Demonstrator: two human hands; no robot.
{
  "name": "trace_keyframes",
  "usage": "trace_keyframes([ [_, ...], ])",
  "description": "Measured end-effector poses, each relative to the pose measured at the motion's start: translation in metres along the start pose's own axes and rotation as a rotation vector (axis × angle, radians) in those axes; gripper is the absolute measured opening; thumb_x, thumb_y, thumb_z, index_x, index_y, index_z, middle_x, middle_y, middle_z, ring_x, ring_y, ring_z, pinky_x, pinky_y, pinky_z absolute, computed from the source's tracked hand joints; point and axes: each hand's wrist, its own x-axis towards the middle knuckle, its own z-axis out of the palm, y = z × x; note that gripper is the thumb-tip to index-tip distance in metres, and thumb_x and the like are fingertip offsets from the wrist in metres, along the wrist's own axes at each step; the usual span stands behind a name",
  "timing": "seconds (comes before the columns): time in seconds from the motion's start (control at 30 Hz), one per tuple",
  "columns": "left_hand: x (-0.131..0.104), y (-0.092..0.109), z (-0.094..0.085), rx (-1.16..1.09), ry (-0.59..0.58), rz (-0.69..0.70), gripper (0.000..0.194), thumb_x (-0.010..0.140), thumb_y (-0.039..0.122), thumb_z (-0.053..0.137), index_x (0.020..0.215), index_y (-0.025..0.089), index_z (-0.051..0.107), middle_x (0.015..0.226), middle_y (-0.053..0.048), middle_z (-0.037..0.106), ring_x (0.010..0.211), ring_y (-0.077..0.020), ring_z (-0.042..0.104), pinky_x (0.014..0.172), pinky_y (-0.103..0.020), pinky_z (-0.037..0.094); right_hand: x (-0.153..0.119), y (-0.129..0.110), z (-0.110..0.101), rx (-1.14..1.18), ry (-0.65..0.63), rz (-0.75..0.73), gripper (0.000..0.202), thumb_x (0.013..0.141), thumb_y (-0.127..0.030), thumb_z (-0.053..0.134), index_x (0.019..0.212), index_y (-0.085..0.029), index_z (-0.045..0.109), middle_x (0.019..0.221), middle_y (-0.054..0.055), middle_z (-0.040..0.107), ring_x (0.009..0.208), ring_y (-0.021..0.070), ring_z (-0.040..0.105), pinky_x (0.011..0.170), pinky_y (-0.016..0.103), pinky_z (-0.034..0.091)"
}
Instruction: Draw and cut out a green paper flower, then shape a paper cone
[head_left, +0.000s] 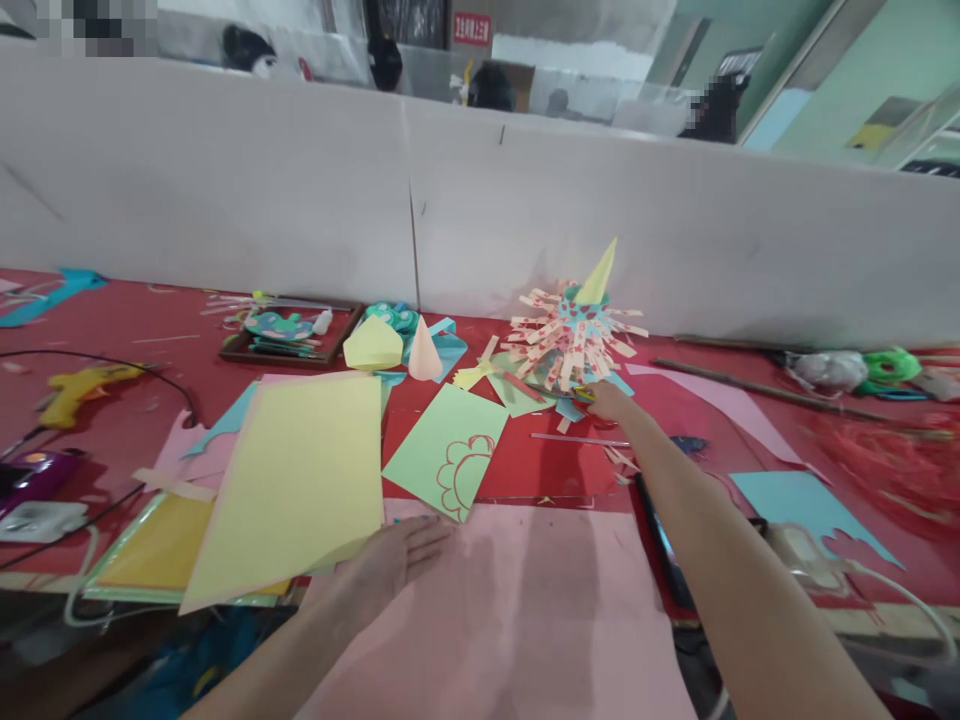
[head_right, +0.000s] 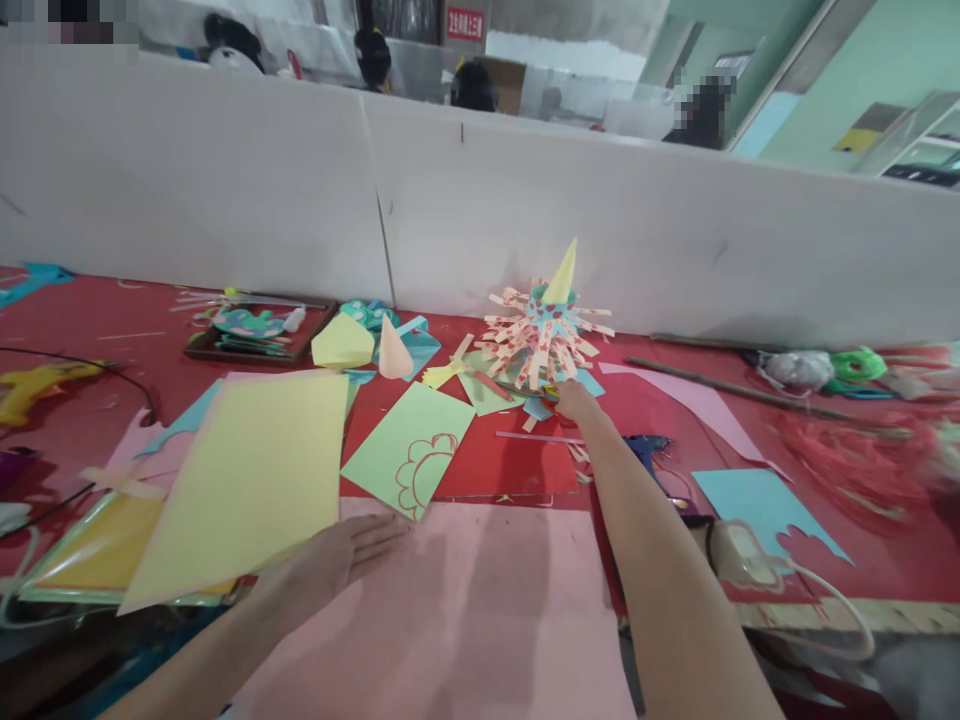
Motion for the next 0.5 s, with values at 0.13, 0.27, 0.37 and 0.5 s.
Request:
trace_keyframes([
  [0.13, -0.007, 0.006, 0.006, -0.183, 0.018, -0.006, 0.049, 0.092, 0.021, 0.013, 0.115, 0.008, 0.054, 0.127, -0.021, 0.057, 0.112, -0.0180, 0.059, 0.097, -0.038, 0.048, -0.001, 0.001, -0.001, -0.031, -0.001, 0.015, 0.043, 0.065, -0.017, 0.067, 0.107, -0.009, 0.067, 0.104, 0.016, 0.065, 0.093, 0.0238, 0.062, 0.074, 0.025, 0.043],
  [0.27, -0.013, 0.009, 0.014, -0.310, -0.048, -0.074, 0.051, 0.093, 0.025, 0.010, 0.115, 0.007, 0.052, 0.124, -0.024, 0.057, 0.109, -0.0196, 0.061, 0.098, -0.041, 0.047, -0.015, -0.003, -0.004, 0.064, -0.013, 0.067, 0.038, 0.070, -0.030, 0.064, 0.104, -0.013, 0.065, 0.098, 0.012, 0.067, 0.087, 0.0227, 0.064, 0.066, 0.025, 0.043],
  [0.37, -0.010, 0.001, 0.012, -0.227, -0.040, 0.041, 0.052, 0.094, 0.021, 0.008, 0.122, 0.005, 0.049, 0.130, -0.023, 0.053, 0.115, -0.0185, 0.057, 0.100, -0.040, 0.047, -0.033, -0.013, -0.007, 0.242, 0.046, 0.139, 0.044, 0.070, -0.037, 0.065, 0.107, -0.013, 0.060, 0.101, 0.013, 0.067, 0.092, 0.0244, 0.063, 0.068, 0.027, 0.043],
  [0.5, 0.010, -0.026, 0.009, -0.038, 0.064, 0.204, 0.051, 0.092, 0.012, 0.013, 0.131, 0.013, 0.046, 0.122, -0.018, 0.061, 0.115, -0.0170, 0.057, 0.097, -0.039, 0.051, -0.060, -0.035, -0.004, 0.409, 0.175, 0.195, 0.042, 0.070, -0.038, 0.065, 0.104, -0.016, 0.055, 0.102, 0.013, 0.066, 0.091, 0.0244, 0.062, 0.066, 0.027, 0.042],
])
